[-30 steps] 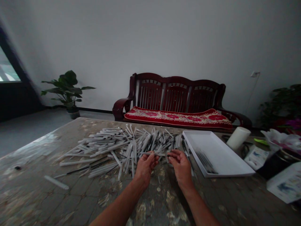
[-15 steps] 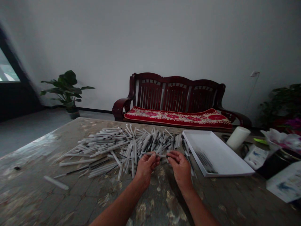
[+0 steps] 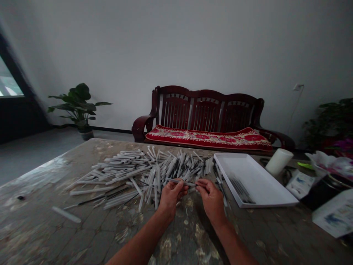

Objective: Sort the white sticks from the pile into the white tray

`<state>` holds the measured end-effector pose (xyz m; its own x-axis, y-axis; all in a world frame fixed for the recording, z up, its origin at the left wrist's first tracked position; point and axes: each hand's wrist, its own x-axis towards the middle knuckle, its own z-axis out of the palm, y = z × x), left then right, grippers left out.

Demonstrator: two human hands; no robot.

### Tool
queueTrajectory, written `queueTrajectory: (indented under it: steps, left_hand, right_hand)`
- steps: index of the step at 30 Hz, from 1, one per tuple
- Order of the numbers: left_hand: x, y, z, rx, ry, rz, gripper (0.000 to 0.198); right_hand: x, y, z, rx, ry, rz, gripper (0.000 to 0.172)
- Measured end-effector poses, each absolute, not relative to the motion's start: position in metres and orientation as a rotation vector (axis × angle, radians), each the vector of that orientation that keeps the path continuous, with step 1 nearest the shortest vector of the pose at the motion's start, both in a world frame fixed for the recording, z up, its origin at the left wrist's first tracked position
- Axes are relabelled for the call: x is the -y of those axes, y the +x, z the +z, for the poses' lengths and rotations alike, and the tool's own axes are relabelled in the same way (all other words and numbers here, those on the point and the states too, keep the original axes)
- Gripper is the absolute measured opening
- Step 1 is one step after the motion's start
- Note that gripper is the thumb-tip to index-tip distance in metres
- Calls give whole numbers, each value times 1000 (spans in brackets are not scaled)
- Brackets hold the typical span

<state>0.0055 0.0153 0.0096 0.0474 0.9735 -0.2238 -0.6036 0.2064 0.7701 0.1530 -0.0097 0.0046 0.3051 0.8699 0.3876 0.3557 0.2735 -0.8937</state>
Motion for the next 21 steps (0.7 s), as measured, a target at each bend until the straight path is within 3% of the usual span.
queueTrajectory:
  steps: [9, 15, 21]
  left_hand:
    - [-16, 5, 12, -848, 567, 1339, 41]
    - [-16, 6, 12, -844, 568, 1336, 41]
    - [-14, 7, 13, -854, 565, 1327, 41]
  right_hand:
    - [17, 152, 21, 1448, -1376, 436, 24]
    - [14, 155, 13, 1371, -1430, 632, 30]
    - [11, 156, 8, 1374, -1420, 568, 20]
